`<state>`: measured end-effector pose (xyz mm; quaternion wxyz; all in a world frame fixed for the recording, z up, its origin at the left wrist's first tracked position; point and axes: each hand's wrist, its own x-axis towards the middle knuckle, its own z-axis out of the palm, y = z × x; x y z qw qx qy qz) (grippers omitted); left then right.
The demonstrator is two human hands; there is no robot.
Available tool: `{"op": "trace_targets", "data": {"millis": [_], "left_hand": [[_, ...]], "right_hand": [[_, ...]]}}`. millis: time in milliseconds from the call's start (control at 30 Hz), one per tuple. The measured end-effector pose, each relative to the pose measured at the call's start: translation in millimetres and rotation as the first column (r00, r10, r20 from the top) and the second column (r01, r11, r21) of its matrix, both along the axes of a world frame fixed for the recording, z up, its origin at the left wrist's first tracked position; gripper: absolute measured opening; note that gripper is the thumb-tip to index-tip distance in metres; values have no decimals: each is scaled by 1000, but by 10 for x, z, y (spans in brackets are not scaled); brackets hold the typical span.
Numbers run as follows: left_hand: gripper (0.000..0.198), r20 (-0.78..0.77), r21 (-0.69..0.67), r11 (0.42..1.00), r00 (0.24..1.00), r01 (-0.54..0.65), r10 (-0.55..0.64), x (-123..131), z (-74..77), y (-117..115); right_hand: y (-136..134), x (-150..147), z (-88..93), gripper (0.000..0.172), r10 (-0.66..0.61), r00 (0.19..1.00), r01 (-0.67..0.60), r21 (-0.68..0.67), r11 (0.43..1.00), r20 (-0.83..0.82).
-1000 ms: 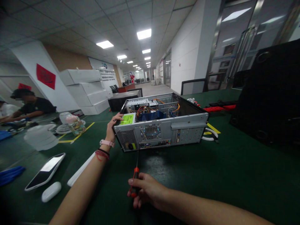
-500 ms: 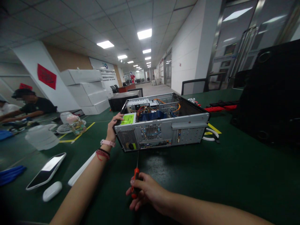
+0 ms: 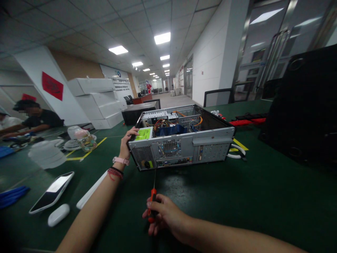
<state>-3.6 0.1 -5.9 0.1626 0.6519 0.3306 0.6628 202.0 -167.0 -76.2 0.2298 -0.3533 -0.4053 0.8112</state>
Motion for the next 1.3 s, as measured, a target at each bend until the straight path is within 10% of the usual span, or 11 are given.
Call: {"op": "trace_targets", "data": {"millis": [1300], "left_hand": [[29,-16,-16,1000,1000,-19,19,2,19,-5]], "right_hand": [[81,22,17,41,27,995,-22,-54,998,100]]}}
